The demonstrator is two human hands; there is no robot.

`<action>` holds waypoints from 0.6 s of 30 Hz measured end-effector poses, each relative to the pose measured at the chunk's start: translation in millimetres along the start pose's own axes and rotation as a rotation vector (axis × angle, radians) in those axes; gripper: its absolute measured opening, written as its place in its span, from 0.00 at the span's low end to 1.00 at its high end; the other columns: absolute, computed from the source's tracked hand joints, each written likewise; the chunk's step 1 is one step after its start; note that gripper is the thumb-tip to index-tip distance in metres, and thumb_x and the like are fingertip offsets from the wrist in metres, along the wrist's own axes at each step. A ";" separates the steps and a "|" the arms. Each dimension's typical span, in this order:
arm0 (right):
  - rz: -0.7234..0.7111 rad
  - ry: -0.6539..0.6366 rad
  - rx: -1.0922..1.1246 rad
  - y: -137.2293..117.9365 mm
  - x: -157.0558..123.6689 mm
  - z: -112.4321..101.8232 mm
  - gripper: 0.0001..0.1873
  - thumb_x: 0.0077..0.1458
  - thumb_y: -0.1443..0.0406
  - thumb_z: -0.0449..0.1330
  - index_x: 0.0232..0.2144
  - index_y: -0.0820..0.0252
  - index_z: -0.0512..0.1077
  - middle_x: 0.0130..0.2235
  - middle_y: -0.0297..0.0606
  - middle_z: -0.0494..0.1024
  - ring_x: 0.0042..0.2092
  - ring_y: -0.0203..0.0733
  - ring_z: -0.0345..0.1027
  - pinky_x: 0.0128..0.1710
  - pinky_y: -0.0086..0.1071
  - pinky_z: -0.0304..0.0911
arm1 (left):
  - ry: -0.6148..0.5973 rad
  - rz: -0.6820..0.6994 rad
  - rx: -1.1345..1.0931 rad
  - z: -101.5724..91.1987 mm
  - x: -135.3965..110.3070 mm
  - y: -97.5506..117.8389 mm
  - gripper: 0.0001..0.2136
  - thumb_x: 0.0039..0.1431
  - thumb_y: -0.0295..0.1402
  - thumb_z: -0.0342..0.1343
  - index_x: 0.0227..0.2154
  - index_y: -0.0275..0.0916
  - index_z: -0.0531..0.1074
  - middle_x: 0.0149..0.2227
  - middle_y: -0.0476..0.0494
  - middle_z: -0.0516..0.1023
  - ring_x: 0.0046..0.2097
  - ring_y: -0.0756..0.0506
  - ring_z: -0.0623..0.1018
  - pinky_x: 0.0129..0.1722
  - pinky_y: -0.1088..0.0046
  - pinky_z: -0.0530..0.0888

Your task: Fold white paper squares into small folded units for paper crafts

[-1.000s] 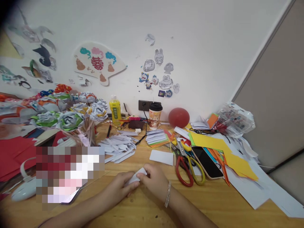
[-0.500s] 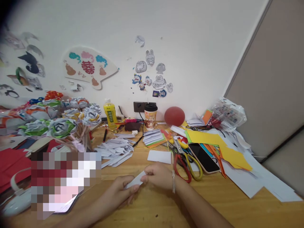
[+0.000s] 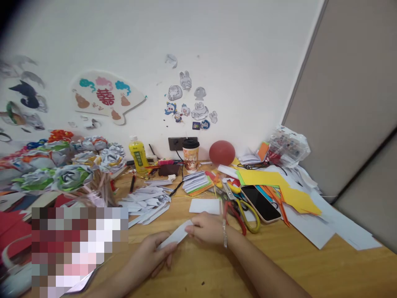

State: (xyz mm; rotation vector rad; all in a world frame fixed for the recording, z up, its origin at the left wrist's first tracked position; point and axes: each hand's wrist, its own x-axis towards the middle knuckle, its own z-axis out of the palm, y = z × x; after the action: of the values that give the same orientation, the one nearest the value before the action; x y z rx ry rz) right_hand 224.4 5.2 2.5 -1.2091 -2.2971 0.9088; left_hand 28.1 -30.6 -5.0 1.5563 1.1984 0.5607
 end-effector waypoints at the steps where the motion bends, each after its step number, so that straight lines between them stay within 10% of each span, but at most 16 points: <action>1: 0.014 -0.011 0.007 3.4 -0.2 -2.8 0.17 0.55 0.60 0.52 0.18 0.61 0.67 0.18 0.30 0.68 0.23 0.33 0.59 0.23 0.24 0.51 | 0.006 0.028 0.034 0.2 -0.2 0.1 0.16 0.51 0.47 0.48 0.20 0.39 0.62 0.15 0.54 0.67 0.15 0.53 0.60 0.16 0.78 0.56; 18: -0.047 0.034 0.217 10.5 3.7 0.1 0.19 0.57 0.55 0.51 0.21 0.62 0.66 0.21 0.30 0.68 0.25 0.32 0.59 0.26 0.24 0.54 | 0.023 0.198 0.134 -4.7 -1.8 6.6 0.12 0.54 0.41 0.46 0.26 0.38 0.66 0.21 0.52 0.68 0.25 0.49 0.68 0.26 0.76 0.64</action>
State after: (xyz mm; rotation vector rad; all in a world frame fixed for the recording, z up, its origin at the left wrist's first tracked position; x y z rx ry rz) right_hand 228.3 12.7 -4.8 -1.0656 -2.1270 1.0806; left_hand 26.2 -29.8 3.1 1.8000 1.1247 0.6392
